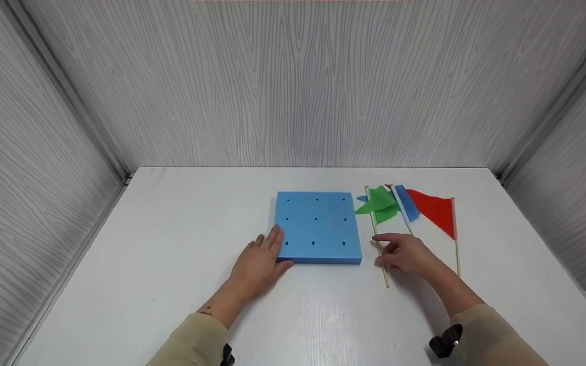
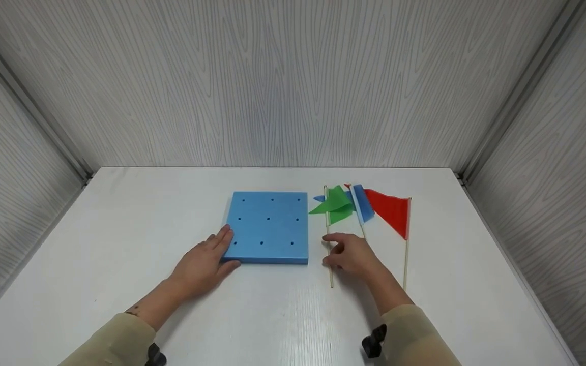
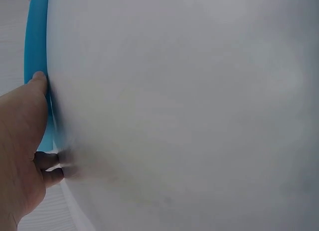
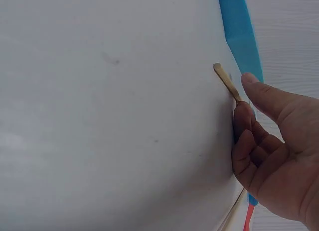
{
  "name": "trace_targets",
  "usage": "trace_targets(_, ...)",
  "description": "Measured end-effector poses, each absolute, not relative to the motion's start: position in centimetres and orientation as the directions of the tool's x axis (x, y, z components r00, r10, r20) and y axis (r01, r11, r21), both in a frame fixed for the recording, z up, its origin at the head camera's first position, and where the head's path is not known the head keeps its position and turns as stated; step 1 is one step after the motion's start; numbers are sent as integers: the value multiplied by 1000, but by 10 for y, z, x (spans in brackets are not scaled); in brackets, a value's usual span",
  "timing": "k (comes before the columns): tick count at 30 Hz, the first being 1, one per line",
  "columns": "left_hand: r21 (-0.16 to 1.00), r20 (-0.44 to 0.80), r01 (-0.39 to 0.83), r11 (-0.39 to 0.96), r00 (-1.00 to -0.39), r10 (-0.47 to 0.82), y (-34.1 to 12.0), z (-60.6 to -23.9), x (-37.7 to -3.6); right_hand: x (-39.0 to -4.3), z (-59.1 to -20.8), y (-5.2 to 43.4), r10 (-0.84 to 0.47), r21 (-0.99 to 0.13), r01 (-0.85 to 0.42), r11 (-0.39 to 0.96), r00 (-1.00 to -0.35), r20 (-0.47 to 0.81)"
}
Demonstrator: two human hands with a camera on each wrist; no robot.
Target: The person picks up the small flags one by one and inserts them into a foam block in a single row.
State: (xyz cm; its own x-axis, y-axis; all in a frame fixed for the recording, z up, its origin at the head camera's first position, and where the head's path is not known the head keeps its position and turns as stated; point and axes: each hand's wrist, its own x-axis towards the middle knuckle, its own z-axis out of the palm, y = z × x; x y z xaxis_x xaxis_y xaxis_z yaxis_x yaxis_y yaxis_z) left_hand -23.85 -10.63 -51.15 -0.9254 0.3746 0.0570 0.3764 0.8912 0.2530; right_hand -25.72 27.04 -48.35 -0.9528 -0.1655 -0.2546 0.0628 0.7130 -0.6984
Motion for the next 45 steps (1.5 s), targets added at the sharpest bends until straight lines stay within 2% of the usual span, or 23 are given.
trace_targets(5,242,54,376,894,-926,375,-106,-510,-239,-258,-484,268,-188,-660,12,751,-955,-231)
trace_targets(19,253,51,366,895,-929,366,-107,-506,-238,-262,-483,268,-141,-659,25,752,-970,-198)
trace_targets(31,247,50,371,895,-927,371,-107,-512,-236,-257,-482,263,-84,-655,115,747,-961,-264)
trace_targets(45,268,72,390,881,-920,385,-108,-512,-237,-256,-481,259,-44,-649,157,744,-959,-282)
